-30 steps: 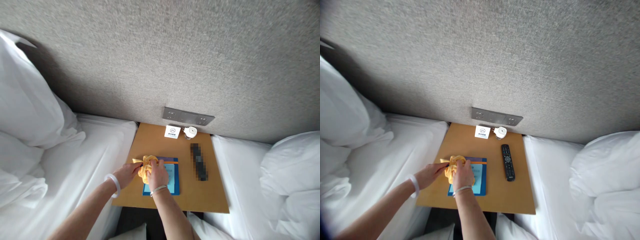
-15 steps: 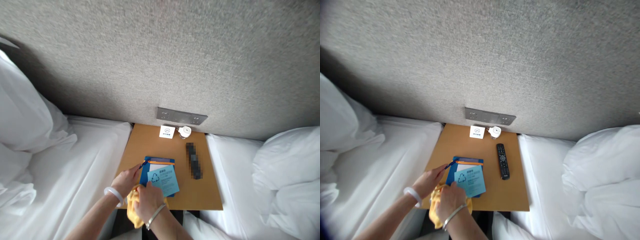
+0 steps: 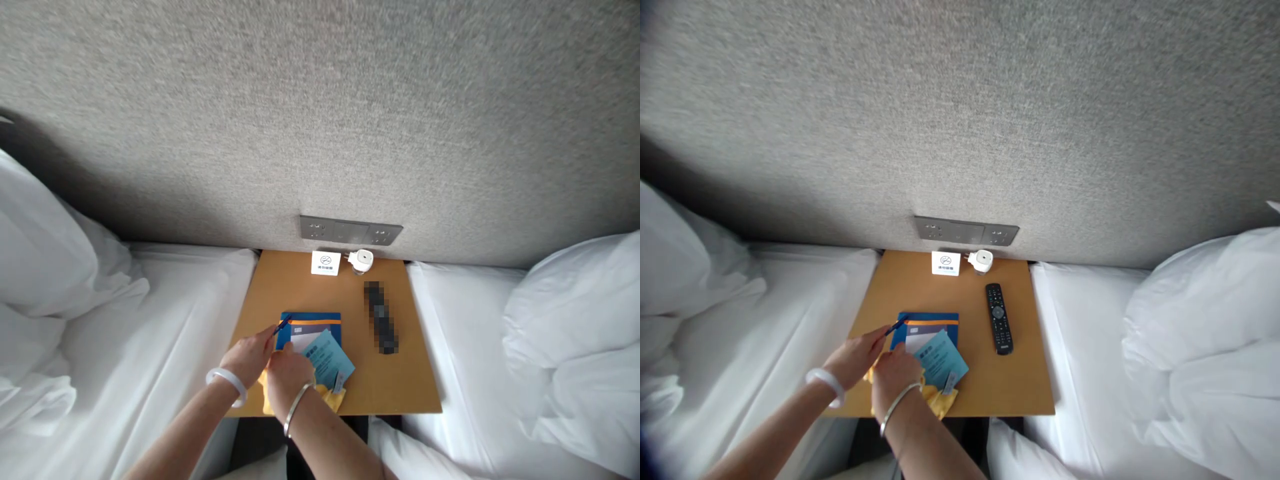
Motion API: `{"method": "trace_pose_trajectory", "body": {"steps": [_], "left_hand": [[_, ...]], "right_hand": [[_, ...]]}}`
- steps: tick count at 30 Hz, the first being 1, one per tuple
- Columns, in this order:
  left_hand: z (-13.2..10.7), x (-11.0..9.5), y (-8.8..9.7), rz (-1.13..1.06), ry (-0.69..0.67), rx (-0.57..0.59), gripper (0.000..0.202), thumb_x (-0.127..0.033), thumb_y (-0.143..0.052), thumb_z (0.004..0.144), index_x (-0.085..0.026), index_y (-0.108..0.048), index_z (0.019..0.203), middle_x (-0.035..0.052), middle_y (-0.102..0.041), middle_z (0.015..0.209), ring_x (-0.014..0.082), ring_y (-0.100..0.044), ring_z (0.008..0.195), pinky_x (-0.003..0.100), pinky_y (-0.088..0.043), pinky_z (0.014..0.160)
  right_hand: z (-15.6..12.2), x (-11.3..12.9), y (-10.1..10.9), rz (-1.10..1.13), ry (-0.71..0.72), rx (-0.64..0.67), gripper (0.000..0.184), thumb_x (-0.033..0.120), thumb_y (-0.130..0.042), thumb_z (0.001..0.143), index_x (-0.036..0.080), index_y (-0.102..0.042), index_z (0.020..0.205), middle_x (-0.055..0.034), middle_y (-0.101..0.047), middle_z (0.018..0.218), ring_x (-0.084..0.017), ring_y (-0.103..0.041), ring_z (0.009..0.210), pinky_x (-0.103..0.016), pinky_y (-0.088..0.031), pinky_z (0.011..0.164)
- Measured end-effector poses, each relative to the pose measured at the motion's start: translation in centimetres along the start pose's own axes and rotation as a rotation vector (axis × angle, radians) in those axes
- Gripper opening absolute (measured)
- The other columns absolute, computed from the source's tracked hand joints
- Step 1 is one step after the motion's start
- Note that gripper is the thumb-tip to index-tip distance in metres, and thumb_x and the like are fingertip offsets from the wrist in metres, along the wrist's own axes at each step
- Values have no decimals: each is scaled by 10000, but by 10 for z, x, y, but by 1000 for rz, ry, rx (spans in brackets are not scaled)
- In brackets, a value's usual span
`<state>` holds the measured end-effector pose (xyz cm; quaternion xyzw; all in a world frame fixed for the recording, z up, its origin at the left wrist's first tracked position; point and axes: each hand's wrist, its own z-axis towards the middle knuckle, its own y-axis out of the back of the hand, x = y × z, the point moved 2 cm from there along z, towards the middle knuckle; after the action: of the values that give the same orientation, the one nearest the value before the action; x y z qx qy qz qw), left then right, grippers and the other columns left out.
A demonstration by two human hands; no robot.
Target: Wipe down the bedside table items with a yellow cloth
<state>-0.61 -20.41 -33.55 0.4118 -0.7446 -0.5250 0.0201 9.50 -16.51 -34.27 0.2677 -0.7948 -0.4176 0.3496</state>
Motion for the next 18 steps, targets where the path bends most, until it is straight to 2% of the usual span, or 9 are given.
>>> {"method": "trace_pose_trajectory", "body": {"steps": [3, 5, 7, 9, 11, 12, 15, 16, 18], "left_hand": [[-5, 4, -7, -53, 52, 1, 550, -315, -227, 1004, -163, -520, 1444, 181, -723, 1230, 395, -678, 1154, 518, -499, 992], [-13, 10, -22, -141, 90, -15, 587, -376, -219, 1007, -133, -486, 1470, 203, -696, 1267, 383, -665, 1179, 514, -493, 1022], [-23, 13, -44, -181, 63, -164, 669, -458, -249, 1001, -57, -401, 1515, 251, -597, 1389, 384, -582, 1301, 516, -462, 1090], [-36, 9, -69, -90, -27, -422, 759, -557, -343, 983, -63, -319, 1558, 270, -435, 1535, 406, -436, 1430, 558, -431, 1125], [-49, -4, -95, 87, -171, -628, 828, -623, -513, 920, -166, -307, 1579, 222, -308, 1634, 425, -298, 1504, 642, -367, 1145], [-54, -13, -108, 172, -256, -673, 856, -619, -598, 874, -198, -330, 1570, 199, -294, 1651, 423, -256, 1521, 675, -301, 1170], [-61, -36, -134, 341, -487, -675, 906, -508, -710, 764, -149, -402, 1536, 163, -329, 1645, 382, -138, 1561, 669, 7, 1249], [-61, -40, -137, 366, -528, -645, 884, -457, -692, 756, -124, -419, 1528, 160, -332, 1641, 377, -143, 1561, 664, 40, 1250], [-56, -42, -131, 391, -548, -465, 846, -356, -627, 764, -124, -399, 1545, 138, -277, 1651, 374, -199, 1554, 715, -53, 1242]], "right_hand": [[-28, 2, 1, -4, 55, 42, 254, 176, -538, 924, 116, -720, 1092, -180, -681, 1120, -308, -726, 973, -445, -641, 779], [-58, -11, 17, 80, 79, -2, 267, 223, -624, 861, 179, -720, 1106, -131, -687, 1125, -310, -731, 924, -457, -636, 782], [-93, -39, 41, 235, 57, -95, 277, 249, -657, 805, 259, -718, 1076, -61, -711, 1066, -293, -735, 892, -437, -624, 807], [-125, -76, 59, 375, -34, -148, 253, 299, -629, 829, 294, -719, 1065, -24, -748, 991, -278, -741, 926, -397, -603, 857], [-146, -109, 62, 411, -113, -121, 406, 378, -583, 889, 280, -665, 1274, -49, -774, 1027, -278, -741, 980, -386, -584, 907], [-150, -121, 58, 387, -126, -88, 540, 420, -569, 907, 251, -571, 1420, -77, -775, 1072, -289, -740, 997, -398, -580, 920], [-144, -143, 28, 233, -83, 5, 814, 413, -559, 909, 170, -247, 1620, -121, -764, 1123, -331, -739, 1002, -448, -591, 896], [-139, -146, 16, 179, -66, 25, 833, 386, -566, 897, 164, -228, 1625, -119, -768, 1107, -340, -741, 992, -453, -598, 877], [-130, -147, -3, 92, -47, 47, 859, 352, -592, 867, 164, -228, 1622, -117, -775, 1067, -345, -748, 958, -444, -609, 838]]}}
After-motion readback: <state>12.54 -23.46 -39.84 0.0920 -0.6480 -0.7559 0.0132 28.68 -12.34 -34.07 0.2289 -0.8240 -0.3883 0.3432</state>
